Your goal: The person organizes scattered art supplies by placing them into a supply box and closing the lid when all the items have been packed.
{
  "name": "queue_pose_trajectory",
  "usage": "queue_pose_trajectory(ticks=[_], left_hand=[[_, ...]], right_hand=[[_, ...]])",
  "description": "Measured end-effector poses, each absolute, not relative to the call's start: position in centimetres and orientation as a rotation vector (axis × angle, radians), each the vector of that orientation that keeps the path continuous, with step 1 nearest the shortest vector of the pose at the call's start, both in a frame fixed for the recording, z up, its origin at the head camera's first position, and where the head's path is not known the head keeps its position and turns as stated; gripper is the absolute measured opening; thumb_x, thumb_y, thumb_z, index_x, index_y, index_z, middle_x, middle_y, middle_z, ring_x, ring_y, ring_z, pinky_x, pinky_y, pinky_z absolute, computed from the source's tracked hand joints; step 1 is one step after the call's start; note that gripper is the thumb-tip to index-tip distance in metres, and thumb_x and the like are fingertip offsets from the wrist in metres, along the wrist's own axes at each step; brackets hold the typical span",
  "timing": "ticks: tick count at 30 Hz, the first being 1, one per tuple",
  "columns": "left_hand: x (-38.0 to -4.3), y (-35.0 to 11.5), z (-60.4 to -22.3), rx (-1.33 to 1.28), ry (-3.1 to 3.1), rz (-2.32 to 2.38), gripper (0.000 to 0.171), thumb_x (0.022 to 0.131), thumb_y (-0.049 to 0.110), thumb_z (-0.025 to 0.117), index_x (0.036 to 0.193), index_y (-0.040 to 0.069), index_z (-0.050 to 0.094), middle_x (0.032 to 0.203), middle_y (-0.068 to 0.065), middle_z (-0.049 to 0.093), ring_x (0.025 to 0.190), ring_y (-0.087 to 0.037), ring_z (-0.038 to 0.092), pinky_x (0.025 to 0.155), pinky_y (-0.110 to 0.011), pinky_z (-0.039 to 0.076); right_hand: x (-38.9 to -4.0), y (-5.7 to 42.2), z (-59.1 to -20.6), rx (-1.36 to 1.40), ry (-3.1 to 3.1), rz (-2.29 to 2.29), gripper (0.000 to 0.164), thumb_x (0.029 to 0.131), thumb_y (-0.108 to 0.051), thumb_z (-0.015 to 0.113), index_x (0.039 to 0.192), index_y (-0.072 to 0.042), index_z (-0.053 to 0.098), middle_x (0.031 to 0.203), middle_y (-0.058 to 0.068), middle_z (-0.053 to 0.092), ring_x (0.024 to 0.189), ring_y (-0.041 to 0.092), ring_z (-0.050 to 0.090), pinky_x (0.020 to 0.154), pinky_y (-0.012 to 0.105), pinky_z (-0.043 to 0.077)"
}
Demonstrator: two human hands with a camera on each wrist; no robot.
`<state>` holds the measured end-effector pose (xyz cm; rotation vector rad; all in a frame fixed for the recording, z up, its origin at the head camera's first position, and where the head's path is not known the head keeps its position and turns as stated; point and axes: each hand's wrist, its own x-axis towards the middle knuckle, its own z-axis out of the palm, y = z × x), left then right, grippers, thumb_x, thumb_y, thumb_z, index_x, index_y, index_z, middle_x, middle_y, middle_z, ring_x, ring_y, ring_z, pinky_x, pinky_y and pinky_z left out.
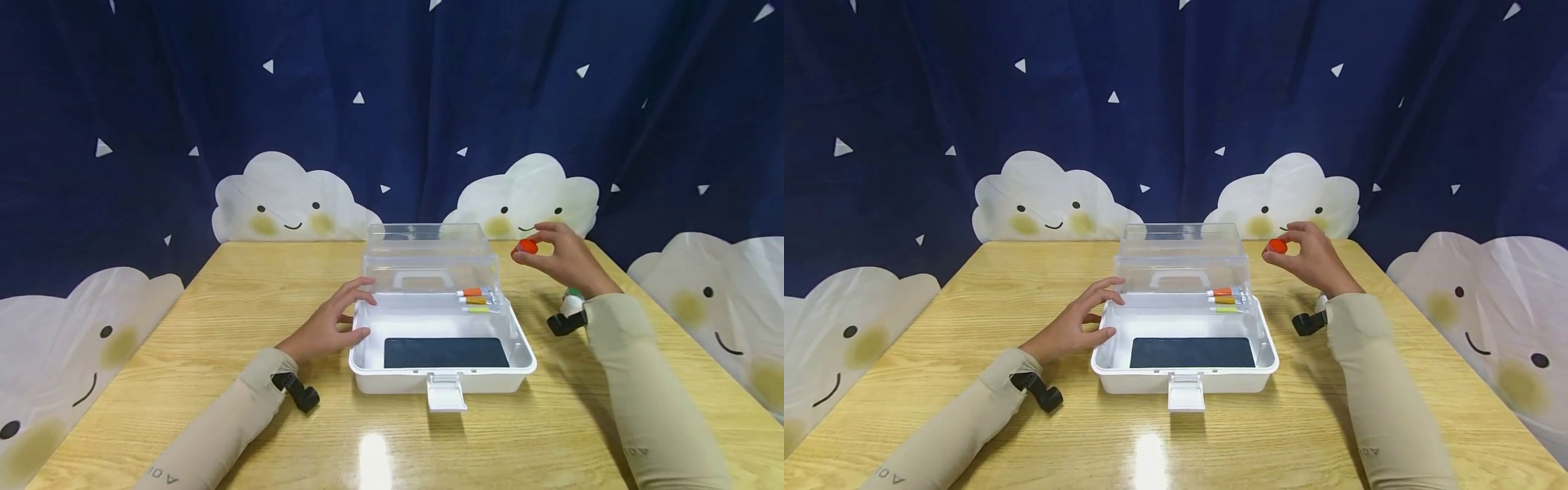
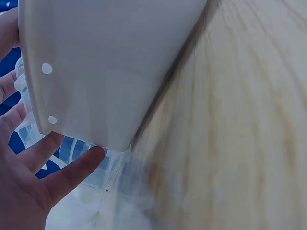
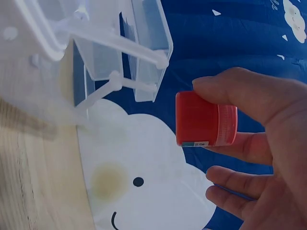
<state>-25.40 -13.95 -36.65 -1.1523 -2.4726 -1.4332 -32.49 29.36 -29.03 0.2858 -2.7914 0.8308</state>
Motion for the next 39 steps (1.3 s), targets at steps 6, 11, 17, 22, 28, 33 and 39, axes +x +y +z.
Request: queue_pose_trajectory(ticks=[6, 11, 17, 22, 28, 33, 39], left_hand=[[-25.2, -14.1, -36.6, -1.141, -2.488, -1.435, 0.039, 0.087, 0.007, 0.068, 0.123, 0.007, 0.052, 0.156, -0.004, 0.024, 0.138, -0.031, 0.032, 0.09, -0.05, 0.051], [-25.2, -14.2, -36.7, -1.14, -2.49, -1.438, 0.039, 0.087, 0.008, 0.068, 0.123, 0.007, 0.053, 0.156, -0.002, 0.024, 0.138, -0.03, 0.032, 0.09, -0.051, 0.051], [-25.2, -14.2, -36.6, -1.133, -2.493, -1.438, 0.04, 0.087, 0.005, 0.068, 0.123, 0.006, 0.052, 0.156, -0.005, 0.024, 0.138, -0.033, 0.032, 0.09, -0.051, 0.051], [-25.2, -14.2, -36.6, -1.148, -2.479, -1.446, 0.04, 0.087, 0.004, 0.068, 0.123, 0.004, 0.052, 0.156, -0.012, 0.024, 0.138, -0.035, 0.032, 0.09, -0.052, 0.051], [-25.1, -14.3, -36.5, -1.142, -2.488, -1.438, 0.04, 0.087, 0.007, 0.068, 0.124, 0.003, 0.052, 0.156, -0.005, 0.024, 0.137, -0.03, 0.034, 0.09, -0.051, 0.051], [-25.1, -14.3, -36.4, -1.138, -2.49, -1.435, 0.041, 0.087, 0.004, 0.068, 0.124, 0.001, 0.052, 0.155, -0.003, 0.025, 0.138, -0.031, 0.033, 0.09, -0.051, 0.051], [-25.2, -14.3, -36.4, -1.14, -2.492, -1.436, 0.04, 0.087, 0.006, 0.068, 0.123, 0.002, 0.052, 0.156, -0.007, 0.024, 0.138, -0.034, 0.032, 0.09, -0.051, 0.051]], right_hand=[[-32.6, 28.4, -28.9, 0.31, -2.796, 0.817, 0.066, 0.082, -0.054, 0.069, 0.115, 0.002, 0.064, 0.149, 0.022, 0.031, 0.134, 0.045, 0.027, 0.105, 0.065, 0.029], [-32.7, 27.5, -28.6, 0.325, -2.795, 0.824, 0.066, 0.081, -0.056, 0.069, 0.114, 0.001, 0.064, 0.149, 0.021, 0.031, 0.134, 0.045, 0.027, 0.104, 0.066, 0.03], [-33.0, 26.3, -27.8, 0.369, -2.786, 0.847, 0.06, 0.082, -0.052, 0.071, 0.111, 0.0, 0.066, 0.148, 0.021, 0.033, 0.134, 0.045, 0.029, 0.104, 0.065, 0.031], [-33.2, 25.2, -27.5, 0.385, -2.802, 0.84, 0.059, 0.082, -0.05, 0.072, 0.113, -0.001, 0.066, 0.149, 0.019, 0.033, 0.134, 0.044, 0.03, 0.104, 0.064, 0.032], [-33.6, 24.4, -27.6, 0.396, -2.821, 0.838, 0.058, 0.082, -0.051, 0.072, 0.113, -0.002, 0.066, 0.149, 0.017, 0.033, 0.134, 0.042, 0.03, 0.104, 0.064, 0.032], [-34.0, 24.1, -27.9, 0.392, -2.84, 0.841, 0.06, 0.081, -0.052, 0.072, 0.115, -0.002, 0.065, 0.149, 0.017, 0.033, 0.135, 0.043, 0.029, 0.104, 0.065, 0.031], [-34.3, 23.8, -28.0, 0.409, -2.844, 0.843, 0.059, 0.082, -0.05, 0.072, 0.115, -0.002, 0.065, 0.149, 0.017, 0.034, 0.135, 0.042, 0.029, 0.104, 0.065, 0.031]])
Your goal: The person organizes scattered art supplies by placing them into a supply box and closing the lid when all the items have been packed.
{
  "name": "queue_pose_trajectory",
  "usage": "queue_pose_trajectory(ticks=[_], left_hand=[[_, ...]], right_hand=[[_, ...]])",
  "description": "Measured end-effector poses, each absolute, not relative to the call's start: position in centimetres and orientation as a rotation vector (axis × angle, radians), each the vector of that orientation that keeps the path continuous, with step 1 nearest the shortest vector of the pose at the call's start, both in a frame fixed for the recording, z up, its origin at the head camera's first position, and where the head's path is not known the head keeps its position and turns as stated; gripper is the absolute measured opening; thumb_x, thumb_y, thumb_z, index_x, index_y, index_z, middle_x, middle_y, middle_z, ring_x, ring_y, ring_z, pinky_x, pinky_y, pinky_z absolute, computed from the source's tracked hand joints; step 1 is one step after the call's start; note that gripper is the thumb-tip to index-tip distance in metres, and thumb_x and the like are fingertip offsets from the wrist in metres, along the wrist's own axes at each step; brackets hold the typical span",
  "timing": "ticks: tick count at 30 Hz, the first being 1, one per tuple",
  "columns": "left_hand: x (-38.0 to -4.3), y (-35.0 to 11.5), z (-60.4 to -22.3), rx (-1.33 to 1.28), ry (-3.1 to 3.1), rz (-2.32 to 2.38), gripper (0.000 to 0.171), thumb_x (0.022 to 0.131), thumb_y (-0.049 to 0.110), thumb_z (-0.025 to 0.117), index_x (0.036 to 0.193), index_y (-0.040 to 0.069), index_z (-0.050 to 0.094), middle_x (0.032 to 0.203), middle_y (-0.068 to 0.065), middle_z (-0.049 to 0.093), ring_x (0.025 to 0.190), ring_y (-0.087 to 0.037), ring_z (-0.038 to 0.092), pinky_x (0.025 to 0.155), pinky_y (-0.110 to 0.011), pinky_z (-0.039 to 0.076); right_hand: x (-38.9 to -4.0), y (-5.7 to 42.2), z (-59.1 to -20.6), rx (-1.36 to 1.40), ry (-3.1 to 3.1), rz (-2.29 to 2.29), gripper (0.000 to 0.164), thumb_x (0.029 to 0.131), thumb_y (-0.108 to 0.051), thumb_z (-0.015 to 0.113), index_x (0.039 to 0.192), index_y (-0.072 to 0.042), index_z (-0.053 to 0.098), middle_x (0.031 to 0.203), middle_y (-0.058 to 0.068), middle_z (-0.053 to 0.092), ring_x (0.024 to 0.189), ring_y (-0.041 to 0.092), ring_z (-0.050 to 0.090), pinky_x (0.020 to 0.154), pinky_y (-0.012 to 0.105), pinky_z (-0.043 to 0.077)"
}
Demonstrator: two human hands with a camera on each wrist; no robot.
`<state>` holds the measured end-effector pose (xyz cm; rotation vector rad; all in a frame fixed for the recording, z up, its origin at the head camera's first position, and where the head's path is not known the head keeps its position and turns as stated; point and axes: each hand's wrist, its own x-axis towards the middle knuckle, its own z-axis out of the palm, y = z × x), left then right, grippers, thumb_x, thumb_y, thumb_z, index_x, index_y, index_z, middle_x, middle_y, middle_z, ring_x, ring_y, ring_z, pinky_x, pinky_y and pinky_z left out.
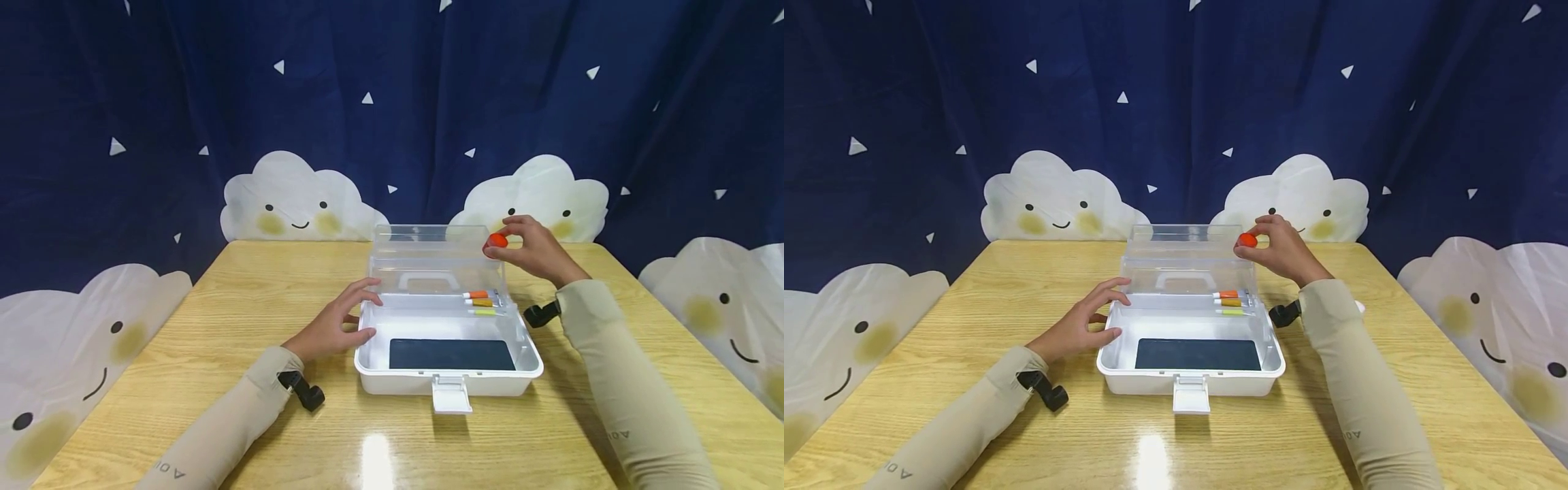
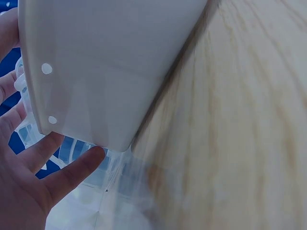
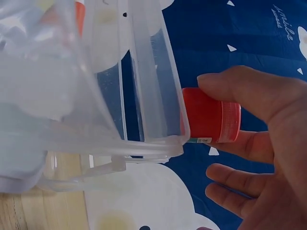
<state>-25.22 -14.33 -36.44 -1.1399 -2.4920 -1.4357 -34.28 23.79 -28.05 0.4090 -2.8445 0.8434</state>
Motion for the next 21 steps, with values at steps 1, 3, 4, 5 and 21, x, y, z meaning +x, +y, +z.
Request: queue_pose_trajectory(ticks=[1, 3, 4, 5, 21], left_hand=[[-25.2, -14.3, -36.4, -1.139, -2.491, -1.439, 0.04, 0.087, 0.006, 0.068, 0.124, 0.002, 0.052, 0.156, -0.007, 0.024, 0.138, -0.033, 0.033, 0.09, -0.051, 0.051], [-25.3, -14.3, -36.5, -1.137, -2.491, -1.437, 0.04, 0.087, 0.007, 0.068, 0.123, 0.003, 0.052, 0.156, -0.008, 0.024, 0.137, -0.031, 0.033, 0.09, -0.05, 0.051], [-25.3, -14.3, -36.5, -1.138, -2.49, -1.438, 0.04, 0.087, 0.007, 0.068, 0.124, 0.003, 0.052, 0.156, -0.008, 0.024, 0.137, -0.031, 0.033, 0.09, -0.05, 0.052], [-25.3, -14.3, -36.5, -1.139, -2.489, -1.437, 0.04, 0.087, 0.007, 0.068, 0.124, 0.003, 0.052, 0.156, -0.008, 0.024, 0.137, -0.03, 0.033, 0.09, -0.049, 0.052], [-25.2, -14.2, -36.6, -1.147, -2.472, -1.447, 0.04, 0.086, 0.003, 0.068, 0.123, 0.002, 0.052, 0.156, -0.012, 0.024, 0.136, -0.032, 0.034, 0.089, -0.051, 0.052]], right_hand=[[-34.3, 23.7, -28.0, 0.417, -2.845, 0.843, 0.059, 0.082, -0.051, 0.072, 0.115, -0.002, 0.065, 0.149, 0.017, 0.034, 0.135, 0.042, 0.029, 0.104, 0.064, 0.031], [-34.4, 23.7, -28.0, 0.432, -2.847, 0.843, 0.059, 0.082, -0.051, 0.072, 0.115, -0.002, 0.065, 0.148, 0.018, 0.035, 0.135, 0.042, 0.029, 0.105, 0.064, 0.031], [-34.5, 23.6, -28.1, 0.436, -2.849, 0.845, 0.059, 0.082, -0.051, 0.072, 0.114, -0.002, 0.065, 0.148, 0.018, 0.035, 0.135, 0.042, 0.029, 0.105, 0.064, 0.031], [-34.5, 23.6, -28.1, 0.438, -2.853, 0.849, 0.058, 0.082, -0.051, 0.072, 0.114, -0.002, 0.065, 0.148, 0.018, 0.034, 0.135, 0.042, 0.029, 0.105, 0.064, 0.031], [-34.9, 23.4, -29.1, 0.428, -2.885, 0.899, 0.062, 0.082, -0.053, 0.07, 0.116, -0.002, 0.063, 0.148, 0.018, 0.034, 0.134, 0.042, 0.029, 0.105, 0.065, 0.031]])
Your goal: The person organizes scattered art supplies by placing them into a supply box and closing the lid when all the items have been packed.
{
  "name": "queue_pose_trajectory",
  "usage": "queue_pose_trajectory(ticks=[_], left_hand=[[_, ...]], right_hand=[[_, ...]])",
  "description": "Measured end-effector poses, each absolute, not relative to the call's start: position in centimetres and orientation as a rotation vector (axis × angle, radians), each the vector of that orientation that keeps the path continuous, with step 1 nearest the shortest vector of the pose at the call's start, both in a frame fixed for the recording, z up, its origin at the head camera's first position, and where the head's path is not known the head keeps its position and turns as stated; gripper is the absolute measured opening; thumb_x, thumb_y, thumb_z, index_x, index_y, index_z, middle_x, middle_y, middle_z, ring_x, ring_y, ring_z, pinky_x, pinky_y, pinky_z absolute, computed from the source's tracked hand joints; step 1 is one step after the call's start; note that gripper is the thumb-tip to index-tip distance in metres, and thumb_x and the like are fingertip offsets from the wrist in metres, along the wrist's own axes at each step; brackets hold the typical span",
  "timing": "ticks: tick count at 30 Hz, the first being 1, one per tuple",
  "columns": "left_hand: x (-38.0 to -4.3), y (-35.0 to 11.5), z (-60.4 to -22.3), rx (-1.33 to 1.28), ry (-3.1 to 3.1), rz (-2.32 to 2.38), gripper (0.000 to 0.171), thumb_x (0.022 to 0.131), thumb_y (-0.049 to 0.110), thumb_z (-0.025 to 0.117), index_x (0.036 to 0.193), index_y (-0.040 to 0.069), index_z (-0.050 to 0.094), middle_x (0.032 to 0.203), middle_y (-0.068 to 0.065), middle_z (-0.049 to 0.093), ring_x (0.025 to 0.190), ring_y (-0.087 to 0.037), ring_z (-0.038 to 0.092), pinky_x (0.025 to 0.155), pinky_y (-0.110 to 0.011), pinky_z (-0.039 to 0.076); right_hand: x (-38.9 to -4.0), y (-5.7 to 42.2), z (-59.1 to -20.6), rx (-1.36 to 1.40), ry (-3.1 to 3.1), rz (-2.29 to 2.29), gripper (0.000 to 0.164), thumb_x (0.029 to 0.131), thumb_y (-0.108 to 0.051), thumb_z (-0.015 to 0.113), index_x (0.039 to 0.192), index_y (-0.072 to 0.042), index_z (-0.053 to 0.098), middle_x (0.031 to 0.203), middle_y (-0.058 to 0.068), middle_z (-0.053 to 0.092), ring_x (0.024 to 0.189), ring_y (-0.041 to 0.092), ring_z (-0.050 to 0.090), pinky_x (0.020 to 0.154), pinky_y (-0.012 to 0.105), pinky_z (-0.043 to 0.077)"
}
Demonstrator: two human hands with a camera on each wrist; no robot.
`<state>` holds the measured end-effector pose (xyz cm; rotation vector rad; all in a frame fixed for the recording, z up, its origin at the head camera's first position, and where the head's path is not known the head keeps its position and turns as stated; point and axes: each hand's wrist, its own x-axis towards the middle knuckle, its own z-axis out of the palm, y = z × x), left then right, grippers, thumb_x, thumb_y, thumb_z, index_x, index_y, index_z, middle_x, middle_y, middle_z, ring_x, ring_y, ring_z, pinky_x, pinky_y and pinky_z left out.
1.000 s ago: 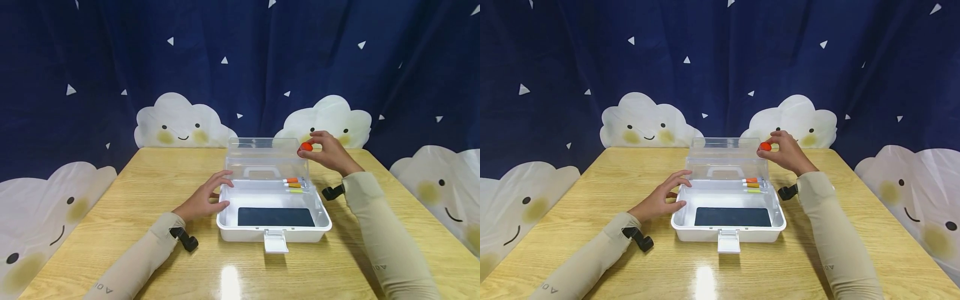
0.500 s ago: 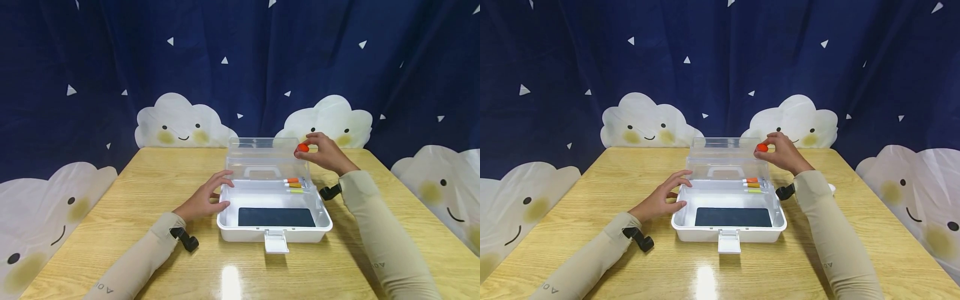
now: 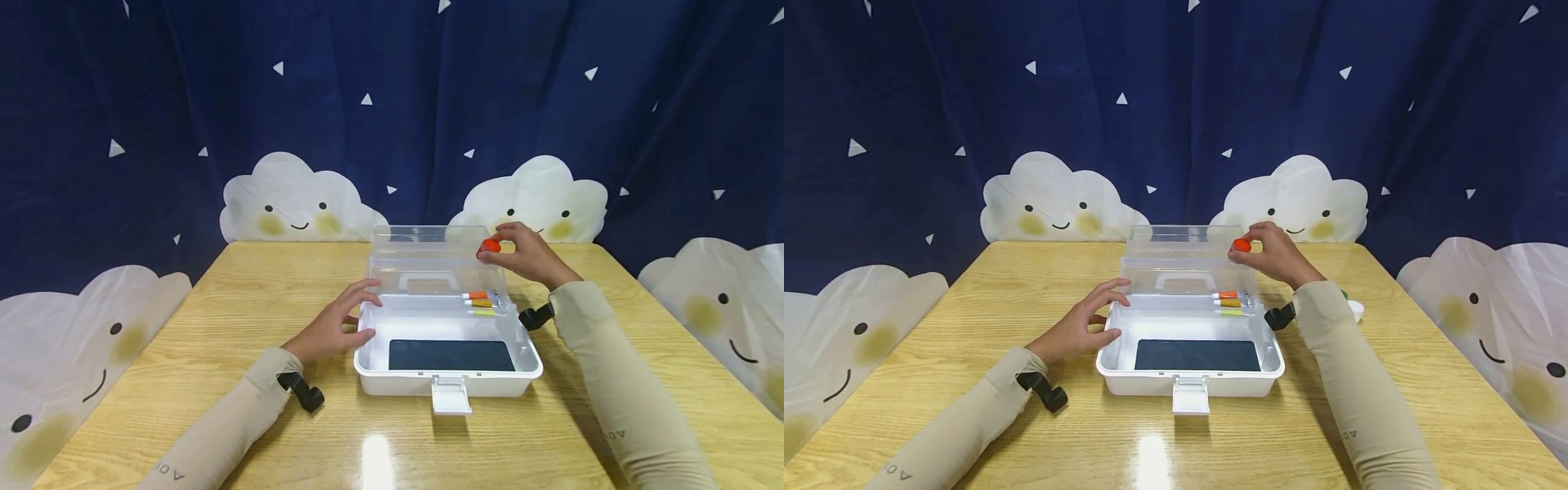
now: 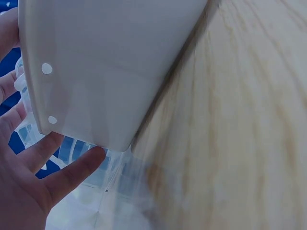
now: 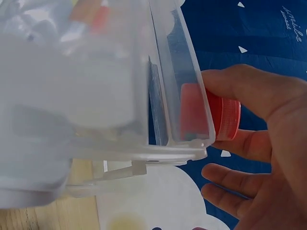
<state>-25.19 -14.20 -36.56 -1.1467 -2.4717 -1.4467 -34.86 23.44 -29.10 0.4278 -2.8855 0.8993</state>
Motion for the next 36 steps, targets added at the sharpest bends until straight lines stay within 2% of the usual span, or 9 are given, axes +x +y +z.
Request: queue_pose_trajectory(ticks=[5, 12, 19, 26, 36], left_hand=[[-25.19, -14.22, -36.57, -1.144, -2.475, -1.443, 0.04, 0.086, 0.003, 0.068, 0.123, 0.004, 0.052, 0.156, -0.013, 0.024, 0.136, -0.032, 0.034, 0.089, -0.051, 0.052], [-25.22, -14.35, -36.49, -1.16, -2.474, -1.424, 0.04, 0.088, 0.007, 0.067, 0.124, 0.0, 0.051, 0.156, -0.013, 0.024, 0.137, -0.032, 0.034, 0.089, -0.05, 0.052], [-25.21, -14.28, -36.61, -1.181, -2.444, -1.46, 0.04, 0.087, 0.006, 0.067, 0.123, 0.0, 0.051, 0.155, -0.006, 0.024, 0.138, -0.037, 0.03, 0.089, -0.052, 0.051], [-25.2, -14.36, -36.62, -1.168, -2.456, -1.457, 0.04, 0.087, 0.006, 0.067, 0.123, 0.0, 0.051, 0.156, -0.012, 0.024, 0.138, -0.034, 0.031, 0.09, -0.052, 0.051], [-25.26, -14.35, -36.72, -1.165, -2.459, -1.46, 0.04, 0.087, 0.007, 0.067, 0.123, 0.001, 0.051, 0.156, -0.012, 0.023, 0.138, -0.034, 0.032, 0.089, -0.053, 0.051]], right_hand=[[-34.83, 23.55, -29.05, 0.416, -2.921, 0.899, 0.065, 0.082, -0.056, 0.069, 0.118, -0.002, 0.062, 0.149, 0.02, 0.033, 0.135, 0.043, 0.029, 0.104, 0.065, 0.031], [-34.95, 23.81, -29.23, 0.463, -2.916, 0.875, 0.064, 0.082, -0.057, 0.068, 0.117, -0.004, 0.064, 0.147, 0.021, 0.036, 0.134, 0.043, 0.031, 0.105, 0.065, 0.031], [-35.2, 23.78, -29.36, 0.452, -2.933, 0.885, 0.061, 0.081, -0.058, 0.069, 0.118, -0.009, 0.066, 0.148, 0.019, 0.034, 0.136, 0.041, 0.028, 0.105, 0.066, 0.029], [-35.2, 23.69, -29.35, 0.436, -2.941, 0.888, 0.063, 0.081, -0.058, 0.069, 0.12, -0.009, 0.065, 0.149, 0.019, 0.033, 0.136, 0.041, 0.028, 0.104, 0.067, 0.029], [-34.88, 23.85, -29.19, 0.43, -2.944, 0.875, 0.066, 0.081, -0.058, 0.068, 0.122, -0.006, 0.063, 0.149, 0.02, 0.033, 0.136, 0.042, 0.028, 0.105, 0.066, 0.029]])
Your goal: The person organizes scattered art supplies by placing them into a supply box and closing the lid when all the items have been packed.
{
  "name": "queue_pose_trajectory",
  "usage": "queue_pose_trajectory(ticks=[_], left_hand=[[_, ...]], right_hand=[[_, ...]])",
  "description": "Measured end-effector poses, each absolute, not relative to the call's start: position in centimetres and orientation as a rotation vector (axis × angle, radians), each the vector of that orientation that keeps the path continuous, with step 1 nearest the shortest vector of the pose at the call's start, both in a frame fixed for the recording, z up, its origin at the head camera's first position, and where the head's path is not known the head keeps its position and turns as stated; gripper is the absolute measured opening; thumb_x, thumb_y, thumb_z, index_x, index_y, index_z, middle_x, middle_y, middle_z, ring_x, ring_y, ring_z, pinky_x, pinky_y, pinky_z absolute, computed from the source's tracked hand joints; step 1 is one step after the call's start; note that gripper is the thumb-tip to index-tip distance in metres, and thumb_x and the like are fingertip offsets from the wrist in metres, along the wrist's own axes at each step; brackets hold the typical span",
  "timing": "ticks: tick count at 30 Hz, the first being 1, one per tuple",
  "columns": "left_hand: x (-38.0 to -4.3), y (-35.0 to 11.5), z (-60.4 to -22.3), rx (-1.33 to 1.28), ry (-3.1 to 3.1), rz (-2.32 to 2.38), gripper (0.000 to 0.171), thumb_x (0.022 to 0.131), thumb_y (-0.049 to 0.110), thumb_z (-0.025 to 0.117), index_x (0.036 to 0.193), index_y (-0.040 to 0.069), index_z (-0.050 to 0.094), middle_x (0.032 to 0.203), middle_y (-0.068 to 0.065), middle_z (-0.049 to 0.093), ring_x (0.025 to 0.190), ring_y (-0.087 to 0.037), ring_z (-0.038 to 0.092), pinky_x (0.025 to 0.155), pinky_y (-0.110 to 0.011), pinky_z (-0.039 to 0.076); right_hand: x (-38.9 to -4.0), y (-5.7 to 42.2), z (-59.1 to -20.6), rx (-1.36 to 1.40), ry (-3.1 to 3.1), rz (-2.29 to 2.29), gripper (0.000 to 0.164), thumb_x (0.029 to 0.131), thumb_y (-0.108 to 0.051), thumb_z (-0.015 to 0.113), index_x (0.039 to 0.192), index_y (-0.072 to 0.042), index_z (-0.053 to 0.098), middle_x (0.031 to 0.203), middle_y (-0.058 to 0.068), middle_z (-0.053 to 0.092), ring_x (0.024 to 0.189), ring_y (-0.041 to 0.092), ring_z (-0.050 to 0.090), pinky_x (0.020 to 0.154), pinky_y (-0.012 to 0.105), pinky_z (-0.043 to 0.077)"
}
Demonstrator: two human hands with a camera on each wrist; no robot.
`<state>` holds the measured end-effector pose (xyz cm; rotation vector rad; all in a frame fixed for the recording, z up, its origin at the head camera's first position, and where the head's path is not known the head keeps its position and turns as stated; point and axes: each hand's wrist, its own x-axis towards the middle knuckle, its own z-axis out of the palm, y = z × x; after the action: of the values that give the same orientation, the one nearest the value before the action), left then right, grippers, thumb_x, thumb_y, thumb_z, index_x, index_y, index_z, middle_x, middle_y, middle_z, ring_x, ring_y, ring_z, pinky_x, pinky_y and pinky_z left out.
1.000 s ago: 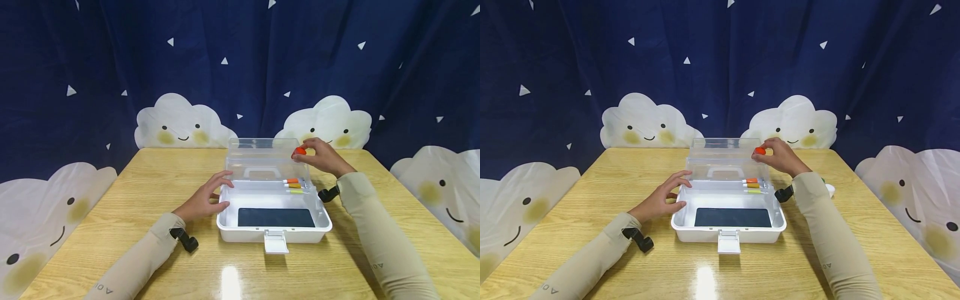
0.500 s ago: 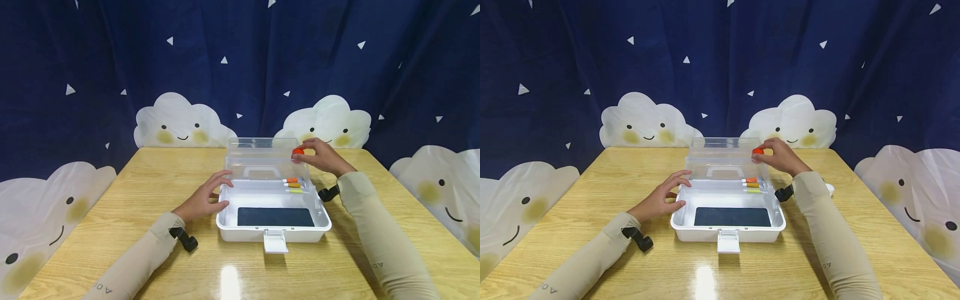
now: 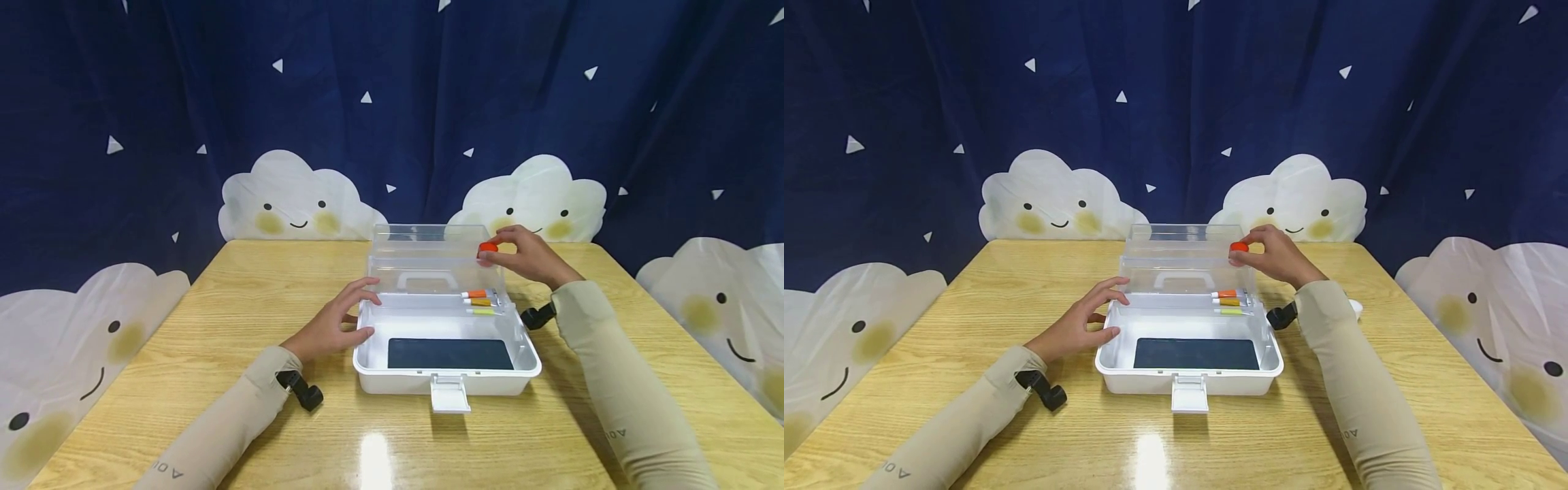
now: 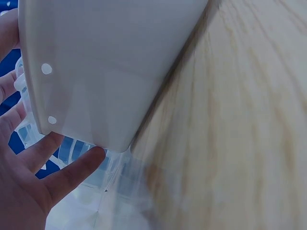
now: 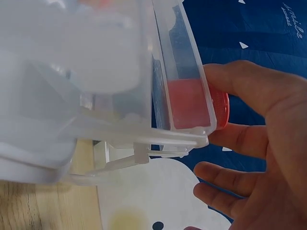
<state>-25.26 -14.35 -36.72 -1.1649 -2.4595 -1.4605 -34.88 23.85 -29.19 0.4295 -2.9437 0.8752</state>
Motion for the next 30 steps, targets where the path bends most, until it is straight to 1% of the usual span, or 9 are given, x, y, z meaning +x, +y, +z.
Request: queue_pose_trajectory(ticks=[3, 7, 10, 13, 17, 22, 27, 30], left_hand=[[-25.3, -14.3, -36.7, -1.164, -2.458, -1.465, 0.04, 0.087, 0.007, 0.067, 0.123, 0.001, 0.051, 0.156, -0.009, 0.024, 0.138, -0.035, 0.031, 0.089, -0.053, 0.051], [-25.3, -14.3, -36.7, -1.159, -2.463, -1.471, 0.04, 0.087, 0.007, 0.067, 0.124, 0.001, 0.051, 0.156, -0.007, 0.024, 0.138, -0.034, 0.031, 0.089, -0.053, 0.05], [-25.2, -14.3, -36.6, -1.152, -2.469, -1.472, 0.04, 0.087, 0.008, 0.067, 0.124, 0.001, 0.051, 0.156, -0.006, 0.024, 0.138, -0.032, 0.032, 0.09, -0.053, 0.05], [-25.2, -14.3, -36.6, -1.148, -2.471, -1.472, 0.04, 0.087, 0.007, 0.067, 0.124, 0.001, 0.051, 0.156, -0.006, 0.024, 0.138, -0.033, 0.032, 0.09, -0.054, 0.05], [-25.2, -14.3, -36.6, -1.145, -2.472, -1.469, 0.04, 0.087, 0.005, 0.067, 0.124, 0.001, 0.051, 0.156, -0.005, 0.024, 0.137, -0.033, 0.033, 0.09, -0.053, 0.05], [-25.2, -14.3, -36.6, -1.147, -2.471, -1.459, 0.04, 0.087, 0.004, 0.067, 0.123, 0.002, 0.052, 0.156, -0.006, 0.024, 0.138, -0.031, 0.032, 0.09, -0.053, 0.051], [-25.3, -14.4, -36.6, -1.153, -2.463, -1.46, 0.04, 0.087, 0.005, 0.067, 0.123, 0.001, 0.052, 0.156, -0.006, 0.024, 0.139, -0.036, 0.03, 0.09, -0.053, 0.051], [-25.2, -14.3, -36.7, -1.155, -2.463, -1.461, 0.04, 0.087, 0.005, 0.067, 0.123, 0.001, 0.052, 0.156, -0.004, 0.024, 0.138, -0.036, 0.031, 0.089, -0.053, 0.051]], right_hand=[[-34.9, 23.9, -29.2, 0.424, -2.951, 0.87, 0.068, 0.081, -0.059, 0.068, 0.123, -0.007, 0.063, 0.15, 0.02, 0.032, 0.137, 0.043, 0.027, 0.105, 0.067, 0.029], [-34.9, 24.2, -29.4, 0.412, -2.952, 0.873, 0.068, 0.08, -0.062, 0.067, 0.125, -0.01, 0.062, 0.151, 0.018, 0.031, 0.138, 0.041, 0.025, 0.105, 0.068, 0.027], [-34.8, 24.6, -29.6, 0.428, -2.931, 0.89, 0.067, 0.081, -0.061, 0.067, 0.127, -0.013, 0.061, 0.147, 0.014, 0.037, 0.135, 0.037, 0.03, 0.105, 0.066, 0.029], [-34.6, 25.0, -29.8, 0.454, -2.896, 0.908, 0.066, 0.08, -0.06, 0.068, 0.126, -0.014, 0.061, 0.14, 0.01, 0.044, 0.13, 0.033, 0.035, 0.104, 0.064, 0.031], [-34.3, 25.5, -30.1, 0.49, -2.86, 0.912, 0.064, 0.08, -0.059, 0.069, 0.125, -0.014, 0.062, 0.136, 0.008, 0.048, 0.128, 0.031, 0.038, 0.104, 0.061, 0.031], [-34.0, 26.2, -30.2, 0.483, -2.867, 0.903, 0.065, 0.082, -0.06, 0.066, 0.128, -0.013, 0.06, 0.139, 0.011, 0.045, 0.13, 0.034, 0.035, 0.105, 0.063, 0.029], [-33.9, 26.8, -30.6, 0.496, -2.86, 0.9, 0.064, 0.085, -0.056, 0.065, 0.129, -0.01, 0.059, 0.141, 0.013, 0.044, 0.133, 0.035, 0.033, 0.107, 0.064, 0.026], [-34.0, 27.0, -30.8, 0.492, -2.85, 0.907, 0.063, 0.086, -0.055, 0.065, 0.129, -0.009, 0.059, 0.14, 0.012, 0.045, 0.133, 0.035, 0.035, 0.106, 0.063, 0.028]])
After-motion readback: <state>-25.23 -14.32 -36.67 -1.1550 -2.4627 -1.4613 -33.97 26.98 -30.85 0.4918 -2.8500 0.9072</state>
